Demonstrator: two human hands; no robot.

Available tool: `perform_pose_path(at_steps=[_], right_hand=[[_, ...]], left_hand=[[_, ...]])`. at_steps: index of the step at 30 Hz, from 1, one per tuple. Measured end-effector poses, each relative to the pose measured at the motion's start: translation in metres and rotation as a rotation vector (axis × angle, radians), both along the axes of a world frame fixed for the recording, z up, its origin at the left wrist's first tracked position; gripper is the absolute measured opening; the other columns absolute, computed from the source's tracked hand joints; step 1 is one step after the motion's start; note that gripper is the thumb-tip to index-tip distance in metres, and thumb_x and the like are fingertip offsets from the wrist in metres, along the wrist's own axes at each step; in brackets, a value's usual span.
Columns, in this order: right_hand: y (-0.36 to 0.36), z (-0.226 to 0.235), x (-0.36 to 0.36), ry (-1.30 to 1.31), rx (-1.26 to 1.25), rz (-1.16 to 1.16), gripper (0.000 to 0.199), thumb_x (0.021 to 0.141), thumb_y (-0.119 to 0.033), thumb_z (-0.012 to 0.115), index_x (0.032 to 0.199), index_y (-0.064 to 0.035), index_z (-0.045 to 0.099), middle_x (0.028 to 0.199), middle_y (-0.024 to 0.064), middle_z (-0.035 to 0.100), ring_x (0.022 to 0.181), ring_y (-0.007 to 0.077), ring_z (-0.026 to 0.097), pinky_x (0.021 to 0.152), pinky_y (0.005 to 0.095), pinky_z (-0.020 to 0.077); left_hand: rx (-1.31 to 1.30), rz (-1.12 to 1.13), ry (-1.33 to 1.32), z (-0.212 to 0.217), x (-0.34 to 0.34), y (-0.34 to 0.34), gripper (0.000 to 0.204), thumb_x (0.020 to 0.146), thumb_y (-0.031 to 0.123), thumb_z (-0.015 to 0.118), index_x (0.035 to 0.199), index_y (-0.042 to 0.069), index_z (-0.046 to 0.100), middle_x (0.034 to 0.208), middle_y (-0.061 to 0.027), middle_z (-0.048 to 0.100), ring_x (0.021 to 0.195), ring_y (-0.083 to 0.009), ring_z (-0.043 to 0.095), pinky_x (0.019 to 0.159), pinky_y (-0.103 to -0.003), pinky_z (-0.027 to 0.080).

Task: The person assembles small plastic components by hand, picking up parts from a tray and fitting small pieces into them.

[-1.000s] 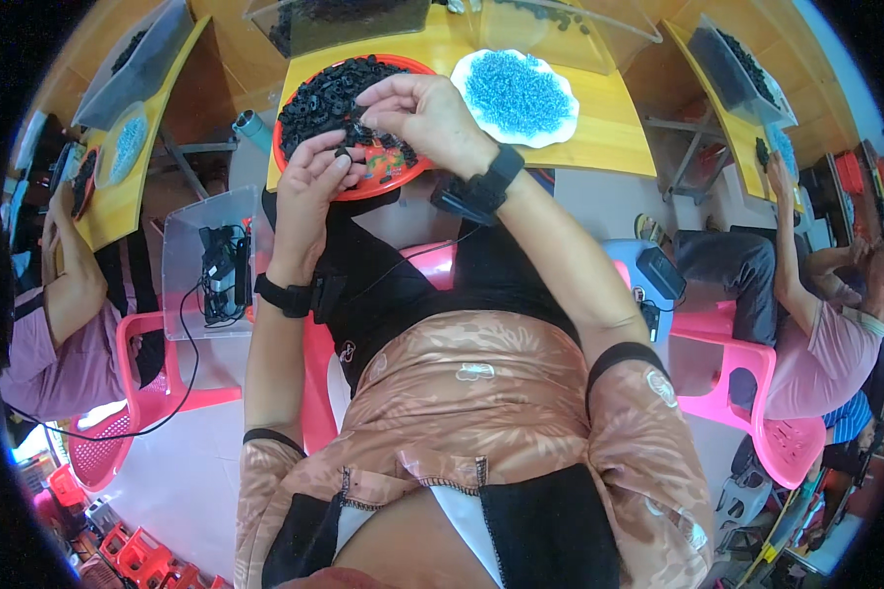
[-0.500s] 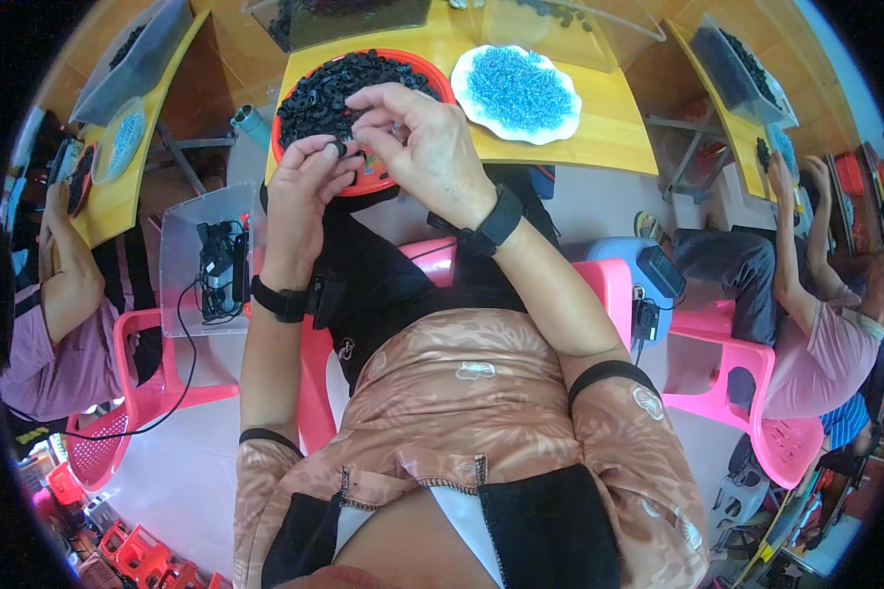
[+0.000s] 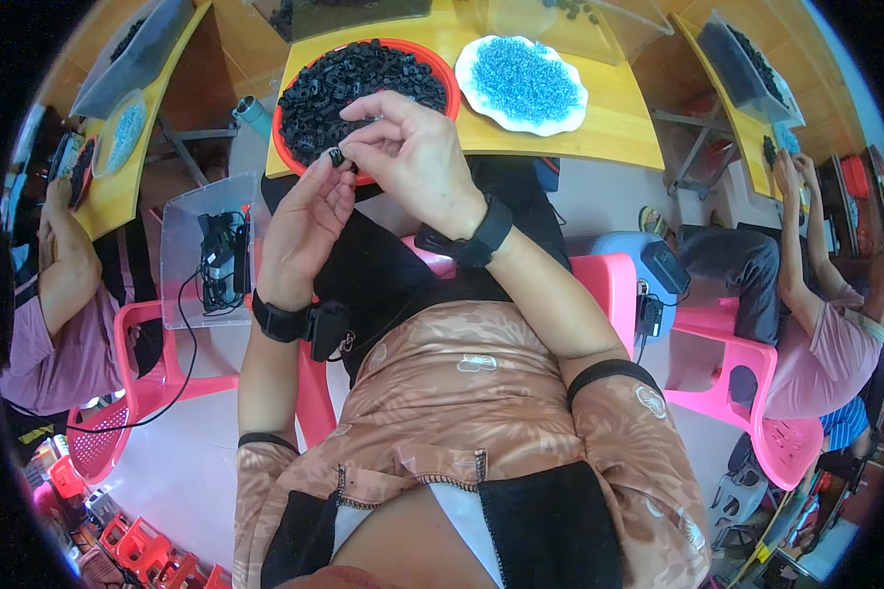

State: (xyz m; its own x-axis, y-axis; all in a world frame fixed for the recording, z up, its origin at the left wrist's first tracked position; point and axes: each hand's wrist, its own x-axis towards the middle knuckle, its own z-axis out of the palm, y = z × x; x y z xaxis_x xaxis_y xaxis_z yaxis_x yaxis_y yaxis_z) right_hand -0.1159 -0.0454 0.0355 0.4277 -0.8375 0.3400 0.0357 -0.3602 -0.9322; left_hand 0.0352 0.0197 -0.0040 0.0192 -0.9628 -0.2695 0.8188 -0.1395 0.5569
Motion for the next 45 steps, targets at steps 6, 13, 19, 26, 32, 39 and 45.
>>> perform_pose_path(at_steps=[6, 13, 19, 26, 32, 39, 45], right_hand=[[0.001, -0.004, 0.0, -0.041, 0.118, 0.072, 0.026, 0.078, 0.001, 0.065, 0.104, -0.0015, 0.059, 0.083, 0.0094, 0.069, 0.076, 0.0095, 0.066, 0.068, 0.0211, 0.052], [0.014, -0.014, 0.007, 0.219, -0.512, -0.213, 0.023, 0.071, -0.001, 0.065, 0.093, -0.008, 0.064, 0.067, 0.0065, 0.061, 0.068, 0.024, 0.062, 0.062, 0.034, 0.0486], [0.019, -0.012, 0.001, 0.303, -0.525, -0.216, 0.02, 0.069, -0.004, 0.067, 0.089, -0.0079, 0.064, 0.069, 0.0062, 0.063, 0.07, 0.0237, 0.061, 0.064, 0.035, 0.0476], [-0.035, -0.004, -0.021, 0.249, 0.402, 0.333, 0.017, 0.083, -0.007, 0.067, 0.098, 0.0013, 0.064, 0.082, 0.0049, 0.068, 0.073, 0.0072, 0.062, 0.067, 0.0202, 0.0491], [-0.124, -0.017, -0.005, 0.968, -0.408, 0.023, 0.019, 0.081, -0.024, 0.065, 0.089, -0.0074, 0.07, 0.076, 0.0123, 0.067, 0.074, 0.0239, 0.066, 0.069, 0.0335, 0.051], [-0.136, -0.022, 0.036, 1.158, -0.553, 0.031, 0.018, 0.072, -0.022, 0.072, 0.088, -0.0145, 0.073, 0.084, 0.0099, 0.069, 0.082, 0.0277, 0.066, 0.073, 0.039, 0.0512], [-0.131, -0.027, 0.04, 1.187, -0.737, -0.028, 0.013, 0.073, -0.019, 0.069, 0.081, -0.0089, 0.071, 0.079, 0.0162, 0.067, 0.079, 0.0322, 0.066, 0.07, 0.0426, 0.0518]], left_hand=[[-0.007, 0.025, 0.08, -0.004, -0.004, 0.007, 0.019, 0.092, 0.015, 0.059, 0.107, 0.003, 0.058, 0.098, -0.0079, 0.065, 0.084, -0.0125, 0.063, 0.076, -0.023, 0.052], [-0.014, 0.184, -0.134, -0.009, -0.014, 0.013, 0.019, 0.089, 0.011, 0.061, 0.106, 0.003, 0.058, 0.094, -0.0061, 0.065, 0.083, -0.0124, 0.064, 0.074, -0.022, 0.052], [-0.026, 0.209, -0.226, -0.017, -0.016, 0.016, 0.02, 0.089, 0.011, 0.062, 0.107, 0.003, 0.059, 0.093, -0.0052, 0.065, 0.081, -0.012, 0.064, 0.073, -0.022, 0.052], [-0.054, -0.064, 0.043, -0.019, -0.008, 0.013, 0.02, 0.092, 0.014, 0.058, 0.109, 0.004, 0.058, 0.093, -0.0056, 0.066, 0.079, -0.0107, 0.063, 0.071, -0.021, 0.052], [-0.029, -0.005, 0.098, -0.026, -0.005, 0.007, 0.019, 0.092, 0.014, 0.058, 0.108, 0.004, 0.057, 0.095, -0.0074, 0.066, 0.078, -0.0102, 0.064, 0.07, -0.02, 0.053], [-0.017, 0.013, 0.097, -0.032, -0.002, 0.008, 0.021, 0.092, 0.013, 0.057, 0.11, 0.002, 0.057, 0.099, -0.0097, 0.065, 0.08, -0.0134, 0.061, 0.069, -0.021, 0.053], [-0.043, 0.001, 0.105, -0.033, -0.002, 0.008, 0.021, 0.092, 0.013, 0.057, 0.11, 0.002, 0.057, 0.098, -0.0098, 0.065, 0.079, -0.0133, 0.061, 0.07, -0.021, 0.054]])
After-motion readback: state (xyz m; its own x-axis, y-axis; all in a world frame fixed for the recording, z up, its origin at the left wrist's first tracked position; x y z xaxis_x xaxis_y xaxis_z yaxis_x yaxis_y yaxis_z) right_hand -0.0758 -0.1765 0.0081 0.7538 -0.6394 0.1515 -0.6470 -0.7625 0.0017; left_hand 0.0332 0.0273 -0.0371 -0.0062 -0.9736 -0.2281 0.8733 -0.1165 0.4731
